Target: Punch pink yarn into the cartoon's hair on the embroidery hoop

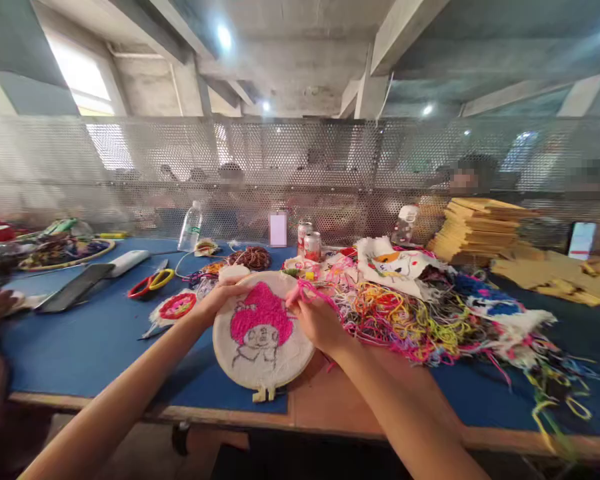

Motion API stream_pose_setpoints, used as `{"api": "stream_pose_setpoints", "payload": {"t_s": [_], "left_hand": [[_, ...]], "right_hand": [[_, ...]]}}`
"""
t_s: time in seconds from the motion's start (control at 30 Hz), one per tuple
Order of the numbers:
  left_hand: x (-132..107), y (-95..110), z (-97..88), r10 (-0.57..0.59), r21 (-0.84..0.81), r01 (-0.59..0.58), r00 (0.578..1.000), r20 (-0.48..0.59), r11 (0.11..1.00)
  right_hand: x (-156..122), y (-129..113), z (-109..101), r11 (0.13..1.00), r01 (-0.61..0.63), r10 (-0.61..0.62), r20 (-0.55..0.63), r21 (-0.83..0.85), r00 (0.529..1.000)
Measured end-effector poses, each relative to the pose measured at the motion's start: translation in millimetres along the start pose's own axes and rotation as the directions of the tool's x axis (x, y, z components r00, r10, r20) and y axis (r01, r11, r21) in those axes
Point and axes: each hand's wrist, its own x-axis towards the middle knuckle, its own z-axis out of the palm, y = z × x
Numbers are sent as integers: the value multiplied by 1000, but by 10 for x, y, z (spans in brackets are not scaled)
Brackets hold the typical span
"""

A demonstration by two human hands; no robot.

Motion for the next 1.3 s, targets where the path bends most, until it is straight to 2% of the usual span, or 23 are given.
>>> {"api": "stream_pose_setpoints", "payload": {"t_s": [0.13, 0.33, 0.53, 0.6, 0.63, 0.67, 0.7, 0.77, 0.8, 0.83, 0.87, 0.9, 0.93, 0.97, 1.0, 1.03, 1.1, 1.2, 1.27, 1.3], "left_hand": [[-1, 17, 19, 3, 20, -3, 1000, 1, 1000], [-28, 42, -28, 14, 44, -15, 1000, 22, 999], [49, -23, 120, 21, 53, -23, 999, 27, 998], [-67, 70, 2, 42, 70, -43, 999, 10, 997], [-186, 159, -173, 59, 78, -59, 998, 5, 995], [-345, 272, -442, 72, 76, -72, 997, -5, 995], [-533, 397, -798, 95, 77, -93, 995, -24, 993], [-937, 638, -1686, 175, 129, -173, 985, 0, 976], [-1120, 733, -2148, 207, 175, -201, 978, -21, 964], [-1274, 803, -2567, 314, 186, -295, 946, -80, 937], [-1391, 849, -2909, 333, 223, -297, 931, -148, 928], [-1470, 878, -3147, 320, 258, -265, 926, -201, 929], [-1513, 896, -3265, 314, 272, -250, 923, -222, 929], [-1521, 908, -3257, 304, 272, -239, 924, -233, 932], [-1496, 914, -3129, 297, 254, -236, 926, -235, 938], [-1438, 913, -2891, 281, 224, -228, 928, -243, 947], [-1223, 855, -2173, 220, 168, -181, 942, -254, 969], [-694, 571, -911, 72, 107, -58, 988, -134, 993], [-325, 305, -284, 18, 96, -10, 996, -83, 995], [-176, 184, -88, 7, 96, 0, 998, -69, 995]], "right_hand": [[-28, -3, -56, 1000, 1, -3, 102, 20, 995], [5, -58, -72, 978, 82, -38, 220, -193, 975], [-30, -4, -5, 995, 3, 6, 86, -101, 996], [-48, 29, 18, 994, -19, 27, 67, -110, 997], [-53, 42, 26, 992, -28, 36, 63, -123, 997], [-57, 51, 30, 990, -35, 44, 63, -135, 997], [-57, 57, 31, 989, -39, 49, 65, -144, 997], [-54, 59, 28, 988, -45, 55, 64, -146, 996], [-50, 56, 24, 989, -49, 58, 64, -138, 996], [-47, 50, 20, 990, -53, 61, 62, -129, 996], [-43, 44, 15, 991, -56, 64, 59, -121, 996], [-39, 36, 9, 992, -58, 65, 53, -114, 996], [-35, 27, 3, 993, -58, 63, 49, -107, 997], [-31, 18, -3, 993, -55, 60, 43, -102, 997], [-28, 9, -9, 994, -52, 56, 36, -100, 998], [-25, 2, -14, 994, -49, 52, 29, -94, 998], [-20, -9, -22, 996, -50, 51, 22, -67, 998], [-15, -13, -27, 998, -55, 56, 21, -28, 998], [-14, -12, -29, 998, -54, 55, 24, -27, 998], [-13, -11, -30, 998, -52, 53, 26, -31, 998]]}}
